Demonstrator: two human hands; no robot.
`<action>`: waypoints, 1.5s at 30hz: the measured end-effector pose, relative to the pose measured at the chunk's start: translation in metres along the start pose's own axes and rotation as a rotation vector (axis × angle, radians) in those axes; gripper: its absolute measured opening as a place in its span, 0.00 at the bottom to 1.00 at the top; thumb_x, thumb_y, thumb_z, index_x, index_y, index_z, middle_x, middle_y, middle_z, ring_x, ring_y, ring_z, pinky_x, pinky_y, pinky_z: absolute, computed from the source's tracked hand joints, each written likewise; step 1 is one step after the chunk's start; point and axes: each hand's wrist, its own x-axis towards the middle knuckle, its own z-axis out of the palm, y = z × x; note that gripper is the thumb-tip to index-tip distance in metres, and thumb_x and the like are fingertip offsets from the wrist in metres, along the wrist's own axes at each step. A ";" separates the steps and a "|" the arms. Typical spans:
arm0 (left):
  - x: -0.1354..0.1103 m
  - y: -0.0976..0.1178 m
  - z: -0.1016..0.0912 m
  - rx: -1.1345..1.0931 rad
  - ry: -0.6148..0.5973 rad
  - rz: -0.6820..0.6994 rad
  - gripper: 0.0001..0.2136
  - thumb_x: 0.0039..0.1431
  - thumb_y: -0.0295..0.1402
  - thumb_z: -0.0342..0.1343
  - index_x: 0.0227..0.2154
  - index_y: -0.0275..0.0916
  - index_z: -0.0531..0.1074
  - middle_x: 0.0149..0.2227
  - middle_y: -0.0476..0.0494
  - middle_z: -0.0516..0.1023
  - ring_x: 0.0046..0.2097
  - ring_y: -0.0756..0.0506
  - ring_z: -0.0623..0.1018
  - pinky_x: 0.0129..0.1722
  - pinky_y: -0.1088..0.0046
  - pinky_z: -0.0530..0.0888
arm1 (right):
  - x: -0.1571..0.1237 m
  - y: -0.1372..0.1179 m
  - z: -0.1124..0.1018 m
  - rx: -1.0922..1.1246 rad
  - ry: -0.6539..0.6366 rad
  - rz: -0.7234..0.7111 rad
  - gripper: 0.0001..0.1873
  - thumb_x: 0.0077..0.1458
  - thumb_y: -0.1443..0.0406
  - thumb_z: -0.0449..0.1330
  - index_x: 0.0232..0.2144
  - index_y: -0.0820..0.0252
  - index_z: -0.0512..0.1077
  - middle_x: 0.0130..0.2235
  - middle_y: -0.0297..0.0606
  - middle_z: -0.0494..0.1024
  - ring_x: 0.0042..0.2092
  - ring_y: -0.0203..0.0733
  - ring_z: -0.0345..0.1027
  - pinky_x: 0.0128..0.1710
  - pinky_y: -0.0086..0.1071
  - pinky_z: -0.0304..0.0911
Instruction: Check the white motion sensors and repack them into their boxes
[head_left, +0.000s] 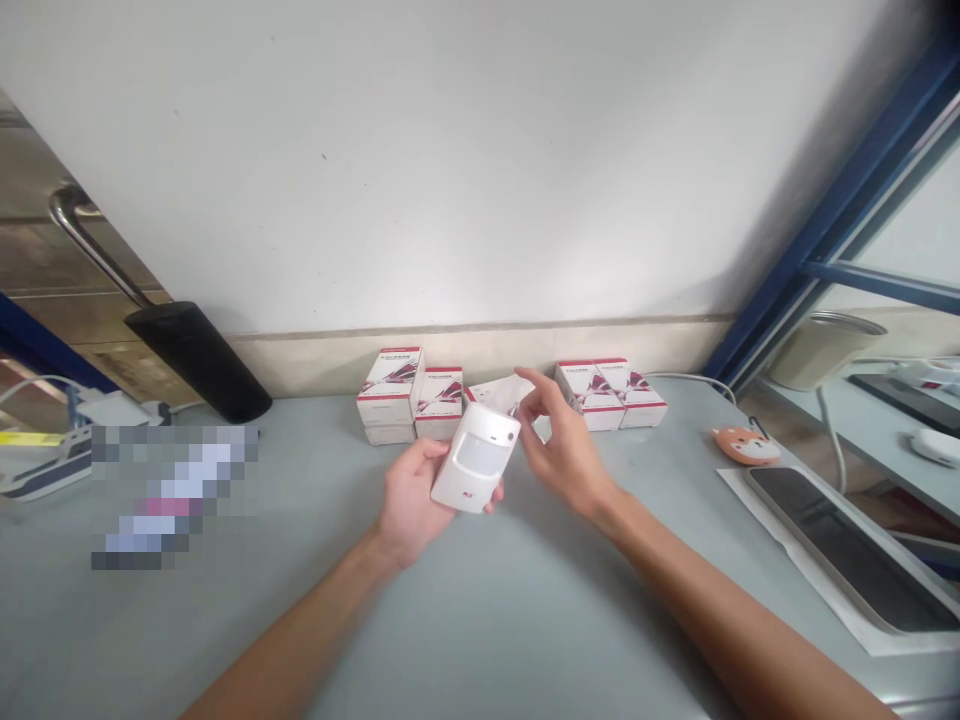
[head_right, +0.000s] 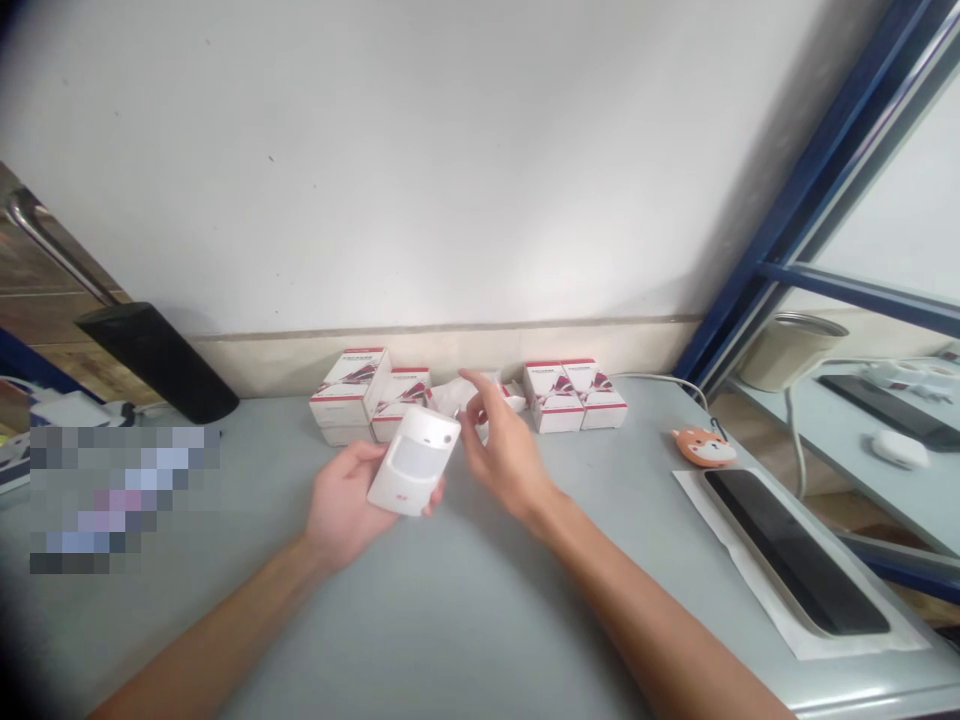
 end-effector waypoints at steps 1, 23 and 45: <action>0.001 0.000 -0.001 0.002 0.010 0.009 0.20 0.60 0.37 0.47 0.40 0.28 0.80 0.31 0.31 0.81 0.34 0.34 0.79 0.35 0.59 0.73 | 0.001 -0.002 -0.001 0.041 0.033 0.017 0.22 0.68 0.64 0.53 0.62 0.52 0.65 0.37 0.35 0.74 0.41 0.43 0.72 0.48 0.43 0.70; -0.002 0.003 -0.006 0.218 -0.073 0.101 0.20 0.64 0.40 0.48 0.48 0.33 0.79 0.38 0.35 0.82 0.39 0.36 0.80 0.40 0.61 0.73 | 0.000 0.001 -0.001 -0.209 0.149 -0.260 0.12 0.71 0.69 0.52 0.50 0.53 0.71 0.44 0.40 0.78 0.43 0.42 0.74 0.40 0.35 0.69; 0.001 -0.004 -0.006 0.269 0.047 0.110 0.28 0.70 0.43 0.54 0.71 0.53 0.61 0.56 0.39 0.80 0.39 0.41 0.82 0.37 0.65 0.77 | -0.006 -0.002 0.008 -0.243 0.187 -0.311 0.10 0.71 0.67 0.54 0.50 0.51 0.72 0.42 0.38 0.80 0.42 0.43 0.75 0.40 0.36 0.70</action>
